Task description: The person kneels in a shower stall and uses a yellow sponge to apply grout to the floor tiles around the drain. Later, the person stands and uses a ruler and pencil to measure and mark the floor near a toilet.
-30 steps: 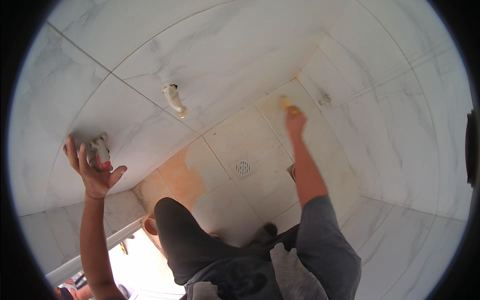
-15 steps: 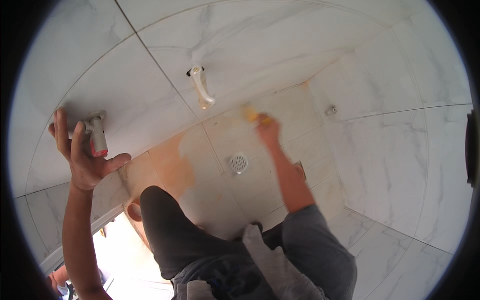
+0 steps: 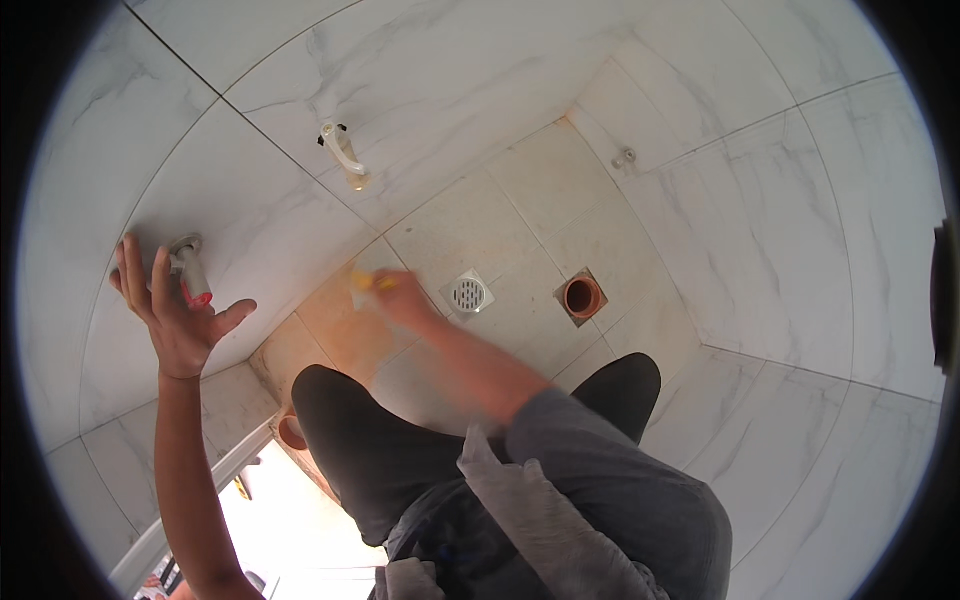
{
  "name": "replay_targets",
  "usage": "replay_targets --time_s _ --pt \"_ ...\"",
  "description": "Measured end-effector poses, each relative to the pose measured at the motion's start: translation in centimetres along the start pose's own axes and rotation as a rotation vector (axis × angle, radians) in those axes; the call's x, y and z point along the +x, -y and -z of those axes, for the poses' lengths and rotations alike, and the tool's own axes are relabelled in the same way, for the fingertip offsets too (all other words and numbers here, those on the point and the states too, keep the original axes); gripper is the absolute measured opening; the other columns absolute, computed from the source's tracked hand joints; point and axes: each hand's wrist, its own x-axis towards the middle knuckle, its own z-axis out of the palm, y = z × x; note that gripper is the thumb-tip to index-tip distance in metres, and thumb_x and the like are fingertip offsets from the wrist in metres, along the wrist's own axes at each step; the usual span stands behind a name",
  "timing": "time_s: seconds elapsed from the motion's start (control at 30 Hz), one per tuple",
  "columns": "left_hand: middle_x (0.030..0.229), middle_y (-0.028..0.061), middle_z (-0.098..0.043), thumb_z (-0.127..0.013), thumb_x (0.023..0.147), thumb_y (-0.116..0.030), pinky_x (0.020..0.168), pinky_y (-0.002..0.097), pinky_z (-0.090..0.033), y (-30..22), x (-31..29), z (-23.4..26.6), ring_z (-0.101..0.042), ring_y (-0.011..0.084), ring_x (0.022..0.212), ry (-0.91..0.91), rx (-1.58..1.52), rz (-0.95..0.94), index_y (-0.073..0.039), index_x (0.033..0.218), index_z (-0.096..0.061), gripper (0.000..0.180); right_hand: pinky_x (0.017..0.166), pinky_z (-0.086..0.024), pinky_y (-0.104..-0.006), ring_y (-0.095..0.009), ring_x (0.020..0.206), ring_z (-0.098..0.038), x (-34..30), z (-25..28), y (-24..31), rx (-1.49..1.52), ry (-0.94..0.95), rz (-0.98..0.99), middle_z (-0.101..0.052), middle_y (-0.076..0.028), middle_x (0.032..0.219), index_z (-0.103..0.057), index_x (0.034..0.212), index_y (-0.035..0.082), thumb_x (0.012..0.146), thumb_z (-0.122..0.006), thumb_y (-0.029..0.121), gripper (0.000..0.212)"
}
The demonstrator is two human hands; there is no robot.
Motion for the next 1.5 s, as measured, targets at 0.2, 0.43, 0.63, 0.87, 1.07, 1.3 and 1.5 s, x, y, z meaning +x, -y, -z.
replay_targets --time_s 0.2,0.43,0.63,0.87,1.07,1.3,1.5 --pt "0.158 0.02 -0.026 -0.076 0.071 -0.075 0.117 0.0592 -0.022 0.5 -0.8 -0.4 -0.026 0.0411 0.148 -0.028 -0.058 0.008 -0.011 0.151 -0.032 0.112 0.061 -0.054 -0.0407 -0.029 0.067 -0.071 -2.3 34.7 2.5 -0.808 -0.686 -0.271 -0.072 -0.017 0.077 -0.072 0.091 0.0 0.094 -0.066 0.027 0.027" --pt "0.157 0.02 -0.028 -0.076 0.071 -0.075 0.116 0.0601 -0.022 0.4 -0.5 -0.1 -0.027 0.0414 0.148 -0.032 -0.055 0.007 -0.009 0.15 -0.035 0.111 0.066 -0.055 -0.0446 -0.037 0.074 -0.071 -6.0 18.0 -2.2 -0.414 -0.263 -0.166 -0.071 -0.022 0.079 -0.073 0.095 -0.001 0.086 -0.074 0.024 0.027" --pt "0.158 0.0205 -0.028 -0.075 0.071 -0.075 0.118 0.0609 -0.019 0.3 -0.4 0.0 -0.026 0.0412 0.148 -0.032 -0.054 0.017 -0.008 0.15 -0.034 0.112 0.055 -0.051 -0.0281 -0.01 0.058 -0.062 -4.2 24.8 2.5 -0.129 -0.369 -0.204 -0.066 -0.004 0.066 -0.076 0.106 0.004 0.093 -0.07 0.021 0.023" --pt "0.159 0.0215 -0.027 -0.074 0.072 -0.076 0.12 0.0605 -0.016 0.3 -0.3 -0.1 -0.023 0.0407 0.15 -0.019 -0.039 0.001 -0.007 0.151 -0.033 0.112 0.068 -0.058 -0.0386 -0.034 0.072 -0.072 -5.5 35.6 3.8 -0.914 -0.572 -0.299 -0.073 -0.019 0.081 -0.076 0.106 0.003 0.086 -0.07 0.025 0.03" --pt "0.159 0.0231 -0.026 -0.072 0.074 -0.077 0.12 0.0602 -0.016 -0.1 0.4 0.0 -0.024 0.0405 0.149 -0.015 -0.017 -0.007 -0.006 0.15 -0.034 0.111 0.079 -0.057 -0.0386 -0.037 0.088 -0.071 -4.9 32.1 2.2 -0.524 0.023 -0.164 -0.073 -0.021 0.098 -0.076 0.101 0.002 0.082 -0.073 0.019 0.025" --pt "0.158 0.0223 -0.026 -0.071 0.074 -0.077 0.119 0.0613 -0.018 -0.1 0.7 0.0 -0.026 0.0417 0.147 -0.012 0.021 -0.027 -0.006 0.15 -0.033 0.111 0.078 -0.056 -0.0342 -0.022 0.086 -0.07 -4.1 37.8 3.5 -0.79 -0.223 -0.251 -0.074 -0.016 0.095 -0.075 0.103 0.001 0.077 -0.077 0.004 0.027" --pt "0.157 0.0224 -0.027 -0.069 0.076 -0.078 0.118 0.0635 -0.018 0.1 0.7 -0.2 -0.026 0.0433 0.147 -0.032 0.01 -0.027 -0.005 0.15 -0.034 0.11 0.077 -0.056 -0.0332 -0.019 0.085 -0.072 -5.1 36.4 2.1 -0.329 0.036 -0.238 -0.075 -0.015 0.093 -0.077 0.099 0.005 0.079 -0.078 0.014 0.023"
